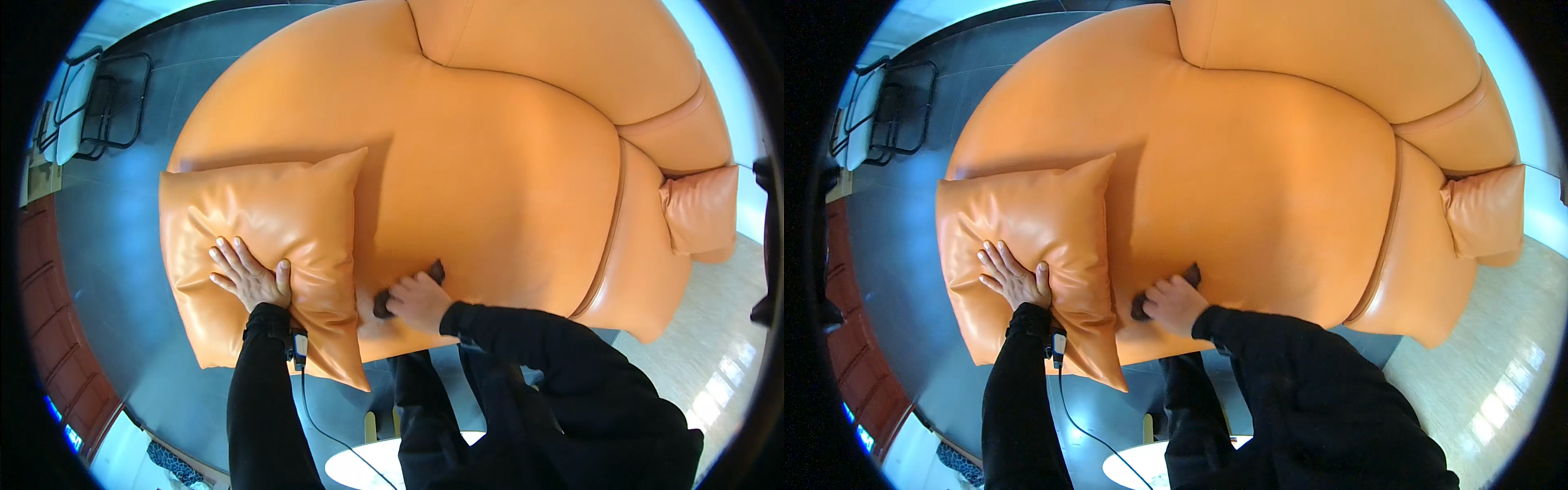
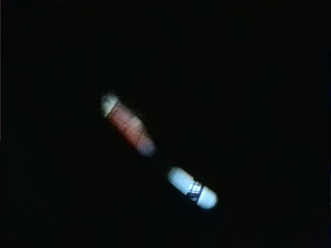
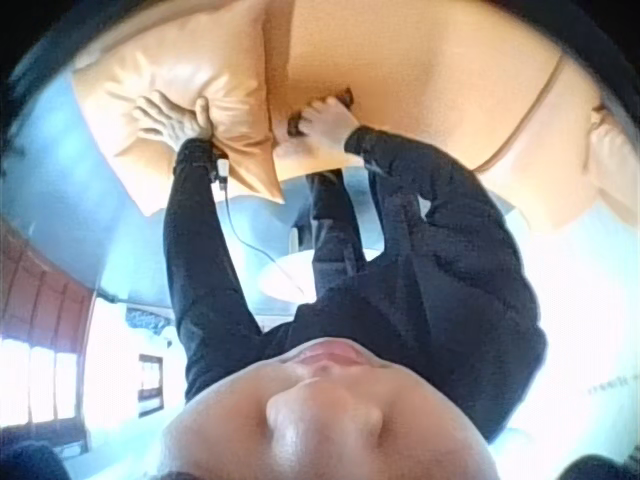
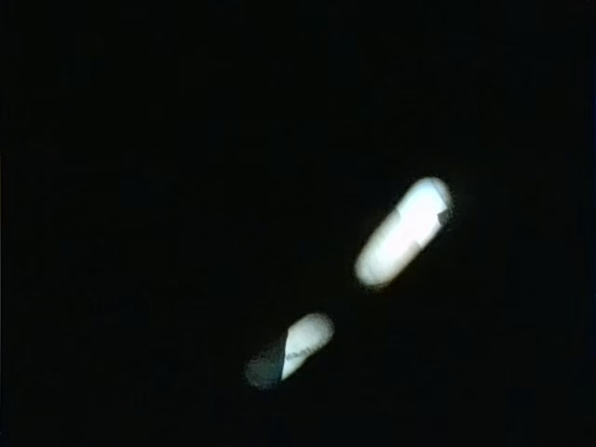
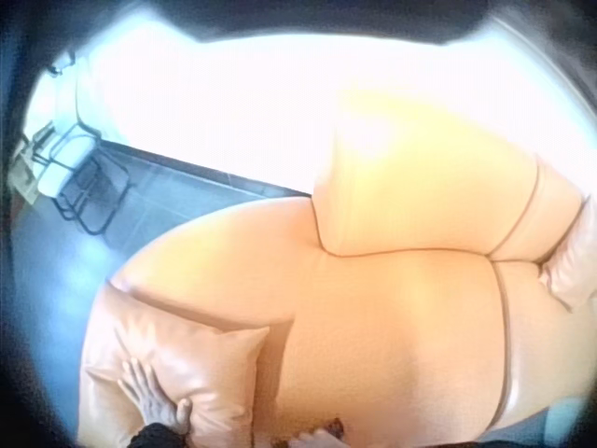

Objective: The person wets a dark cloth in a bowl of water, wrings it out, and then wipes the surface of an orange leather sofa and its cushions. The person moves around the sofa to clean different sections.

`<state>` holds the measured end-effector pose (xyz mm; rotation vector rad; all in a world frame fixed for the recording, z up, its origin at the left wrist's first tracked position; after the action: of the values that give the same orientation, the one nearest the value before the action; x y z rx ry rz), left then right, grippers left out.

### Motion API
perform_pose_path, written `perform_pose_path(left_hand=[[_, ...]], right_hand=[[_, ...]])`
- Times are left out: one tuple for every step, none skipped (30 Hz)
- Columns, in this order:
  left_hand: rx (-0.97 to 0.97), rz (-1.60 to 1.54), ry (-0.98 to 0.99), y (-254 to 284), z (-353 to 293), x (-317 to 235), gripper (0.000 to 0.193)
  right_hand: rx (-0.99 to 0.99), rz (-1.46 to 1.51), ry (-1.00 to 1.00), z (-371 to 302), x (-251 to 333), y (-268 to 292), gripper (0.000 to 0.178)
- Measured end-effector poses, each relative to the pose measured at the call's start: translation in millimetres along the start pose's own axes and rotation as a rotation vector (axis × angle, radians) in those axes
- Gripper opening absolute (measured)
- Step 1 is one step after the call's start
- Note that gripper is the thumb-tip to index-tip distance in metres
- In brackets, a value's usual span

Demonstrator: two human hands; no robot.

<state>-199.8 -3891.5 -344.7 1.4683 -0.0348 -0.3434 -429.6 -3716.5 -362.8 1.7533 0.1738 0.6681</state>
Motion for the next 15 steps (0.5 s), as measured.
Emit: perform_pose_path(left_hand=[[-0.009, -0.008, -0.005, 0.2, 0.1, -0.4, 0.098], [-0.017, -0.016, -0.013, 0.7, 0.0, -0.8, 0.098], [-0.045, -0.033, -0.034, 2.6, 0.1, -2.4, 0.098], [-0.034, -0.034, -0.028, 1.2, 0.4, -1.7, 0.098], [-0.043, -0.044, -0.032, 1.7, 0.2, -1.5, 0.098], [-0.046, -0.046, -0.026, 2.1, -0.7, -0.9, 0.098], [-0.051, -0.034, -0.027, 2.0, -0.4, -0.5, 0.098], [-0.066, -0.038, -0.032, 3.4, -0.7, -0.5, 0.098], [-0.075, -0.039, -0.039, 3.3, -0.2, -0.9, 0.098], [-0.084, -0.043, -0.046, 2.9, 0.1, -1.4, 0.097], [-0.092, -0.051, -0.053, 3.0, 0.2, -1.7, 0.097], [-0.099, -0.046, -0.053, 2.9, 0.3, -1.5, 0.096], [-0.108, -0.047, -0.061, 3.7, 0.4, -1.7, 0.095], [-0.107, -0.042, -0.055, 3.5, 0.3, -1.1, 0.094], [-0.112, -0.046, -0.068, 4.0, 0.1, -1.6, 0.093]], right_hand=[[0.03, 0.026, 0.033, -14.7, 12.8, -7.5, 0.008], [-0.009, 0.062, 0.05, -27.3, 21.8, -8.4, 0.006], [-0.015, 0.066, 0.067, -37.5, 28.5, -12.0, 0.005], [0.063, 0.074, 0.109, -45.4, 35.6, -22.5, 0.005], [-0.045, 0.068, 0.092, -50.1, 35.2, -15.9, 0.005], [-0.066, 0.065, 0.099, -53.4, 35.7, -16.0, 0.005], [-0.088, 0.061, 0.107, -55.3, 35.1, -15.1, 0.004], [-0.077, 0.07, 0.114, -55.7, 33.1, -16.0, 0.005], [-0.071, 0.05, 0.166, -55.8, 33.8, -15.7, 0.005], [-0.062, 0.025, 0.193, -55.2, 31.0, -14.7, 0.005], [-0.036, 0.024, 0.211, -54.4, 25.9, -14.0, 0.005], [-0.01, 0.029, 0.211, -53.4, 17.0, -11.7, 0.004], [-0.024, 0.034, 0.17, -52.5, 1.2, -4.3, 0.005], [0.007, 0.04, 0.136, -53.5, -18.5, 0.5, 0.005], [-0.069, -0.005, 0.059, -57.2, -47.2, 16.0, 0.006]])
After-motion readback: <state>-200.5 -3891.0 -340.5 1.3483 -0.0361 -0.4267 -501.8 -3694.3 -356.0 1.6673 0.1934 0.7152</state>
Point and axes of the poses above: each hand's wrist, its own z-axis towards the middle knuckle, its own y-axis out of the back of the hand, x = y × z, the point moved 9 cm from there along z, towards the middle knuckle, and after that the axes turned 12 degrees about -z, right-handed, at the moved point
